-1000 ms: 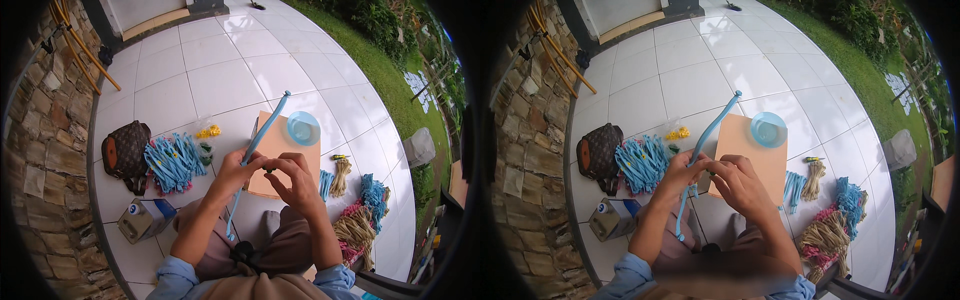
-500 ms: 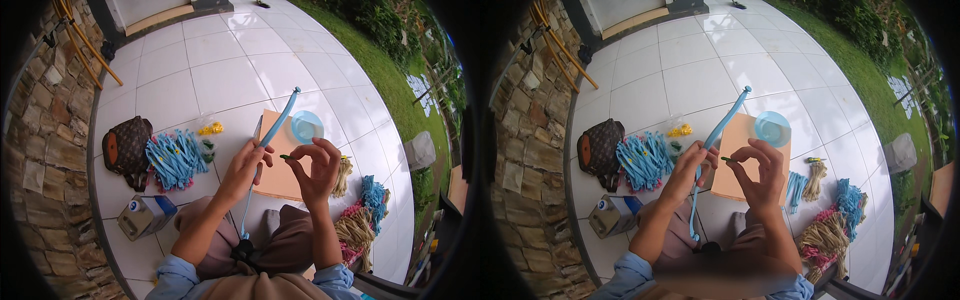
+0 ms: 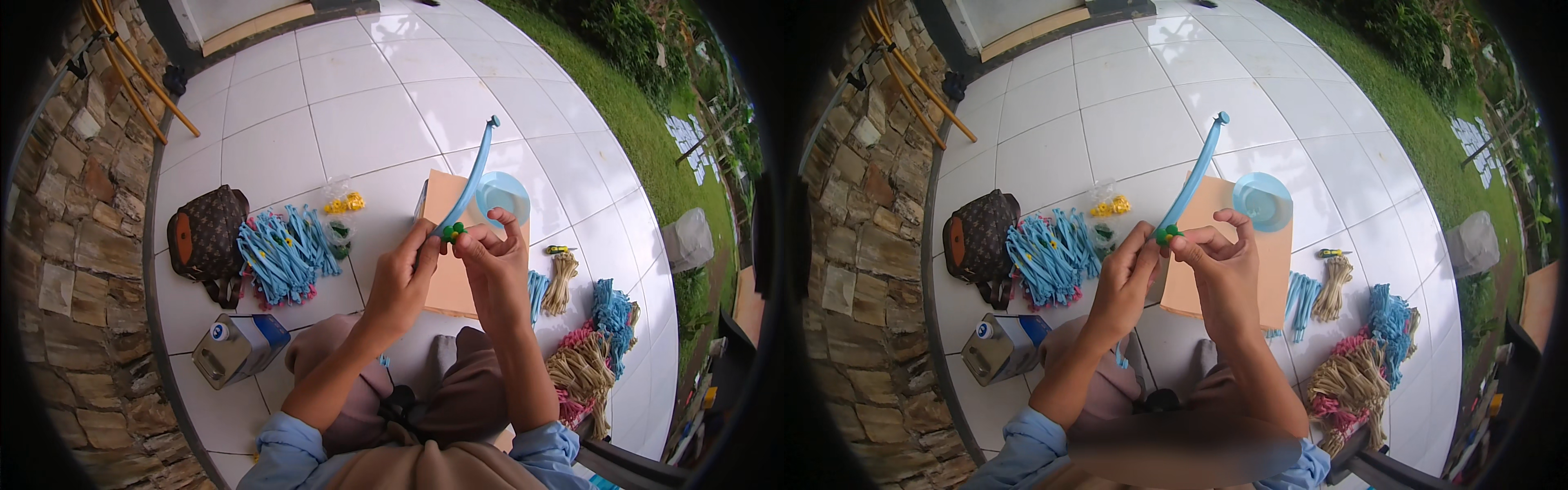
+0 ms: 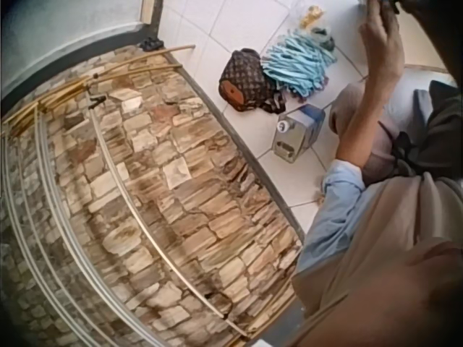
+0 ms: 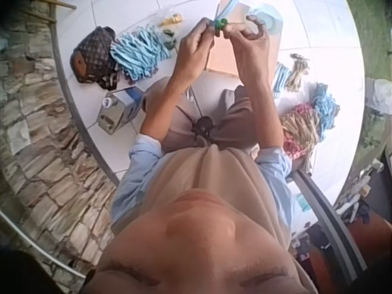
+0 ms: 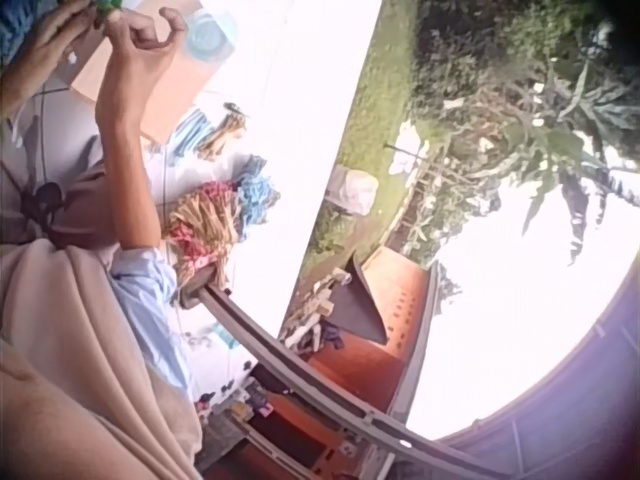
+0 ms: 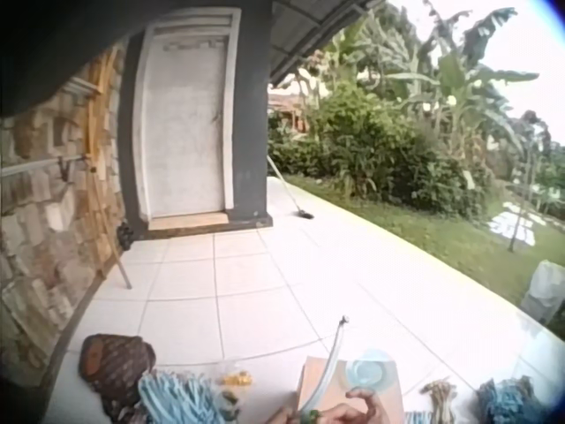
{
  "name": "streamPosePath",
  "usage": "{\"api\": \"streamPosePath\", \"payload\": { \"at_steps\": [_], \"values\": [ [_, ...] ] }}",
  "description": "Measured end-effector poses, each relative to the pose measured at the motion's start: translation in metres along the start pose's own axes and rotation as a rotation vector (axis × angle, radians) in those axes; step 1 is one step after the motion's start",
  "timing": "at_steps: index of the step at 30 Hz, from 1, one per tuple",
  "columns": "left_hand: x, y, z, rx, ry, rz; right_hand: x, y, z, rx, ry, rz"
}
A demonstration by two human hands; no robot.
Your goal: The person assembles sandal components by attaching small flower-shaped decorations to the straps and grouping bundles of straps together by hand.
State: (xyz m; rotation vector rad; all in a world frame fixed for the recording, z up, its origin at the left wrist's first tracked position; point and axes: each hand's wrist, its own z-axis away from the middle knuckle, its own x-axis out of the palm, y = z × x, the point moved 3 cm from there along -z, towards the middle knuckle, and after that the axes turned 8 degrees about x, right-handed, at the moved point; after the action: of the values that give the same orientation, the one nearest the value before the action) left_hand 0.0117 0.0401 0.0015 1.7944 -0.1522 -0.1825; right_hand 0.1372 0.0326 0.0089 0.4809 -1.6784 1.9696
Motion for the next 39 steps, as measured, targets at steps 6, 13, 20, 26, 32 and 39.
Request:
{"api": "streamPosePath", "payload": {
  "at_steps": [6,13,20,26,32,39],
  "values": [
    [0.002,0.000,0.001,0.038,-0.022,-0.070,0.001,0.000,-0.002,-0.011,0.026,0.010],
    [0.002,0.003,0.000,0.078,-0.034,-0.096,0.001,0.002,-0.003,-0.011,0.055,0.022],
    [-0.001,0.005,-0.001,0.105,-0.071,-0.141,0.003,0.002,-0.003,-0.006,0.071,0.011],
    [-0.003,0.004,-0.001,0.105,-0.149,-0.084,0.003,0.005,-0.002,-0.066,0.091,0.084],
    [-0.001,0.001,0.000,0.052,-0.085,0.094,0.015,0.006,-0.003,-0.123,0.040,0.055],
    [0.004,-0.010,0.003,0.055,-0.084,-0.032,0.014,0.003,-0.005,-0.380,0.017,0.390]
  ]
}}
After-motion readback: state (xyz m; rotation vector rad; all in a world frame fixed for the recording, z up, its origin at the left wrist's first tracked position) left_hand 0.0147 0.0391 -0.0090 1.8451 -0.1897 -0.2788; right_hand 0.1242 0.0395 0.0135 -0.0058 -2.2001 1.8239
